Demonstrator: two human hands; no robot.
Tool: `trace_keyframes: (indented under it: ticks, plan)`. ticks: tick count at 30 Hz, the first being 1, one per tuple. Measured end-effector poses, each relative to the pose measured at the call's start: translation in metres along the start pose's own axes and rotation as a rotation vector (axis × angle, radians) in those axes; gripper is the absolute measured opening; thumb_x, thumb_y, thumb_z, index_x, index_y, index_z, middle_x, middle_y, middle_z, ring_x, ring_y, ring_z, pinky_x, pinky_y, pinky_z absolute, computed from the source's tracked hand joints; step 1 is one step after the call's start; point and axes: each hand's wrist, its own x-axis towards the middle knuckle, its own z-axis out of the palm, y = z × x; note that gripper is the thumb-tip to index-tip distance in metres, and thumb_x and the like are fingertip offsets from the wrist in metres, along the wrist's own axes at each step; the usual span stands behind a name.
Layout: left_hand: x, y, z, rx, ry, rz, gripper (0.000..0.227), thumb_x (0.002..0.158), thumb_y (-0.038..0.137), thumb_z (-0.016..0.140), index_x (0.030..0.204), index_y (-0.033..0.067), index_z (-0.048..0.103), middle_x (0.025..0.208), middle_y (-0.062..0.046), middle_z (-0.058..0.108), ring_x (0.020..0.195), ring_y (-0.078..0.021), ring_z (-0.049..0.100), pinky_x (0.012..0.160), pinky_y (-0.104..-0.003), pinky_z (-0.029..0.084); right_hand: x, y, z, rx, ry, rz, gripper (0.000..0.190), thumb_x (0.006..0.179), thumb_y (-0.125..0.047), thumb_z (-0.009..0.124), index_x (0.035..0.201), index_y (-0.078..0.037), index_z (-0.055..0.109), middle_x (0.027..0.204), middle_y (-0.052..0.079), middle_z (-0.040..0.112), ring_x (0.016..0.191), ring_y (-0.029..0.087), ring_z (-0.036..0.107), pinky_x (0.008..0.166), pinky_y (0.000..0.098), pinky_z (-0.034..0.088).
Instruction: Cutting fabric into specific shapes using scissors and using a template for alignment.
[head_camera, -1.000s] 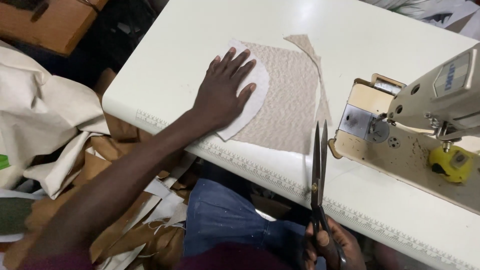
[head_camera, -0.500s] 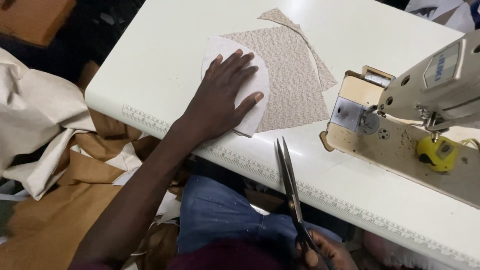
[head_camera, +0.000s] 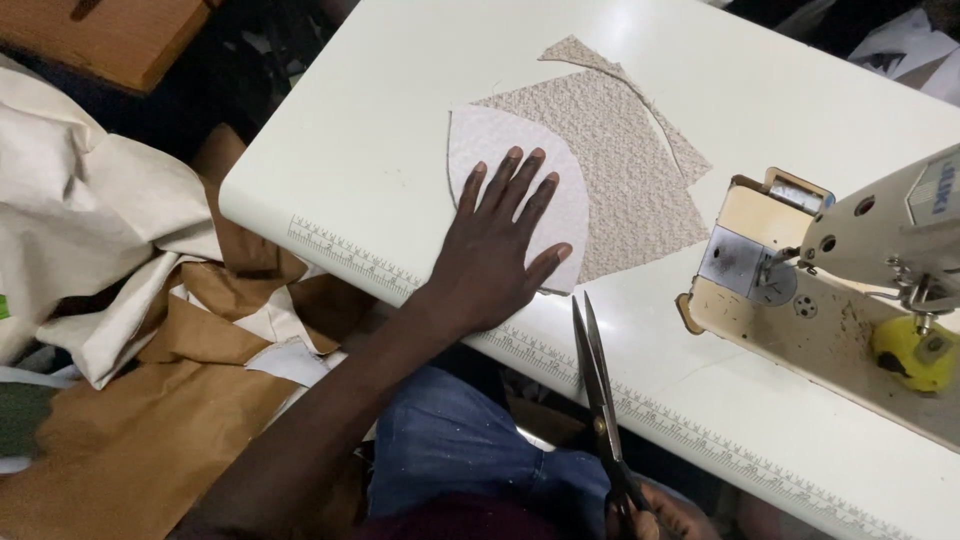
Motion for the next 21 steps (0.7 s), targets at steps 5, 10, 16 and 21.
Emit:
trace_keyframes:
  ticks: [5,10,16,21]
  plan:
    - [0.002,0.007,-0.005,-0.038,0.032,-0.044,0.069,0.11,0.048,0.045,0.158,0.0004,0.039,0.169,-0.02,0.028,0.16,-0.0352,0.021,0.132,-0.056,0.011,-0.004,-0.015,-0.001,0.081,0.102,0.013,0.038,0.083,-0.013,0.077,0.095,0.023,0.085,0.076,0.029,0.076,0.068,0.034,0.072,0.069,0.0354,0.052]
    - [0.003,0.007,-0.026,-0.136,-0.019,-0.001,0.071,0.109,0.05,0.05,0.16,0.0035,0.037,0.171,-0.017,0.027,0.161,-0.0349,0.021,0.132,-0.056,0.011,-0.021,-0.073,0.002,-0.065,-0.493,0.019,0.048,0.088,-0.048,0.067,0.081,-0.001,0.069,0.063,0.014,0.066,0.048,0.02,0.054,0.046,0.0321,0.039]
    - [-0.001,0.004,-0.02,-0.038,-0.076,0.026,0.078,0.109,0.055,0.051,0.164,0.005,0.028,0.173,-0.017,0.019,0.162,-0.0348,0.015,0.133,-0.055,0.009,-0.021,-0.069,0.015,-0.027,-0.478,0.054,0.037,0.086,-0.039,0.075,0.086,-0.003,0.067,0.065,0.015,0.07,0.053,0.022,0.061,0.051,0.0315,0.041]
    - [0.0,0.006,-0.02,-0.026,-0.125,0.014,0.078,0.11,0.056,0.046,0.166,0.0064,0.024,0.174,-0.016,0.015,0.163,-0.0337,0.011,0.133,-0.054,0.006,-0.039,-0.099,0.039,-0.149,-0.341,0.088,0.036,0.087,-0.038,0.074,0.079,-0.003,0.07,0.058,0.011,0.071,0.049,0.02,0.06,0.051,0.0328,0.042]
